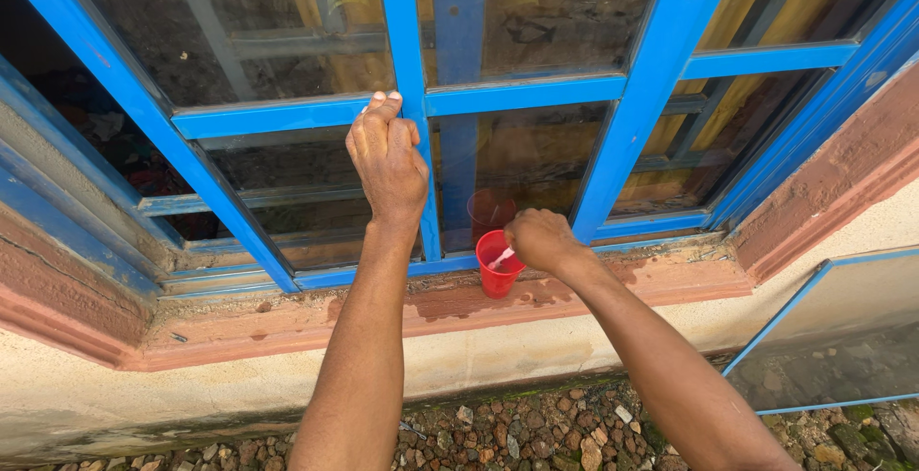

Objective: The person scrubs the frame and glass of a blue window using a toothbrush and water from a red cup, then washes a red cloth in a bucket.

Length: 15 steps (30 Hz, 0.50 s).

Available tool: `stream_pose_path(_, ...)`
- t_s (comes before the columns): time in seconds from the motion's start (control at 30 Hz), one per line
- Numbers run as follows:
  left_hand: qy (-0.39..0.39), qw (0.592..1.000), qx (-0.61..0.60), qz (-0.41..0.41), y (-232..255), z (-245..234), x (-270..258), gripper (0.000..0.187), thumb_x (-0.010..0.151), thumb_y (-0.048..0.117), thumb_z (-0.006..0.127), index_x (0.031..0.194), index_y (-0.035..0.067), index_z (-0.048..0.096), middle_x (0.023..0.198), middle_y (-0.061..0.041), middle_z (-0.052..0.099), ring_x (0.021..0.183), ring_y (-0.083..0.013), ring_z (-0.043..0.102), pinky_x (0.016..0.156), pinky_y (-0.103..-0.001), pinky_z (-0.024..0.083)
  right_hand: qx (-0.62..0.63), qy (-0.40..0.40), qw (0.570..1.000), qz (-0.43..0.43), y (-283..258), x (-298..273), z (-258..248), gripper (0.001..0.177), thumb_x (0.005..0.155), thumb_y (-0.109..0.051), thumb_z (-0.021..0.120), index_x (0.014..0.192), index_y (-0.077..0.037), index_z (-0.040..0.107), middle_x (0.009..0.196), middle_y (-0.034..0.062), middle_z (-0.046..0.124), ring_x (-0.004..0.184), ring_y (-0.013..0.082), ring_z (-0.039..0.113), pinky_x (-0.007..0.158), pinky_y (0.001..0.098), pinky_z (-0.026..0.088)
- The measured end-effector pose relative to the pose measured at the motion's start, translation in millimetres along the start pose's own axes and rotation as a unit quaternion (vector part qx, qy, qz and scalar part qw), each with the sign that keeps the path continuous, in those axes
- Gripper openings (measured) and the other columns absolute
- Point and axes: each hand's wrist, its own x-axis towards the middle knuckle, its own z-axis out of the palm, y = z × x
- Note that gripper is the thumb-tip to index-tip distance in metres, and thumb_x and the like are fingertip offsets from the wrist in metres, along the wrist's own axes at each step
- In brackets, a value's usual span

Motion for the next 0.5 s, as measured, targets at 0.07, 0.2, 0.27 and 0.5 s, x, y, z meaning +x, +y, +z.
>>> stream_pose_path(0.07,-0.001,1.000,-0.005,-0.002,7.4,-7.7,5.7,0.019,0.097,-0.006,0.062,0.090,0.010,0.058,0.126,-0.010,0.063,0.133,-0.0291,0.054,0.111,-0.048,0.043,0.028,0.077,0.997,-0.018,2.6,-14.0,-19.1,0.007,0.084,-0.011,0.070,0.080,-0.011,0.076,0.090,0.0082,0.073,0.086,0.0317,0.067,0.074,0.0480,0.053)
stream_pose_path(0.2,0.006,0.995,-0.068,-0.068,39.0,-35.7,6.4,0.011,0.092,-0.007,0.058,0.095,0.003,0.056,0.126,-0.018,0.059,0.129,-0.0356,0.053,0.108,-0.048,0.044,0.111,0.185,0.977,-0.007,6.0,-46.7,-59.1,0.008,0.087,-0.014,0.072,0.090,-0.009,0.077,0.086,0.0113,0.072,0.082,0.0333,0.067,0.069,0.0488,0.050)
stream_pose_path(0.27,-0.010,0.986,-0.110,-0.125,68.4,-49.7,-11.9,0.010,0.088,-0.005,0.059,0.096,0.000,0.056,0.119,-0.021,0.057,0.120,-0.0365,0.053,0.103,-0.049,0.045,0.183,0.230,0.956,0.010,3.9,-65.2,-72.5,0.009,0.089,-0.014,0.072,0.094,-0.007,0.076,0.086,0.0117,0.071,0.077,0.0315,0.067,0.068,0.0461,0.050)
stream_pose_path(0.5,-0.406,0.695,-0.349,-0.480,128.9,-23.5,-74.3,0.043,0.106,0.043,0.042,0.098,0.010,0.069,0.085,-0.003,0.067,0.075,-0.0157,0.062,0.068,-0.036,0.052,0.298,0.298,0.902,0.099,-15.3,-90.0,-70.6,0.013,0.095,-0.015,0.068,0.102,-0.006,0.074,0.088,0.0095,0.071,0.068,0.0247,0.069,0.064,0.0392,0.052)
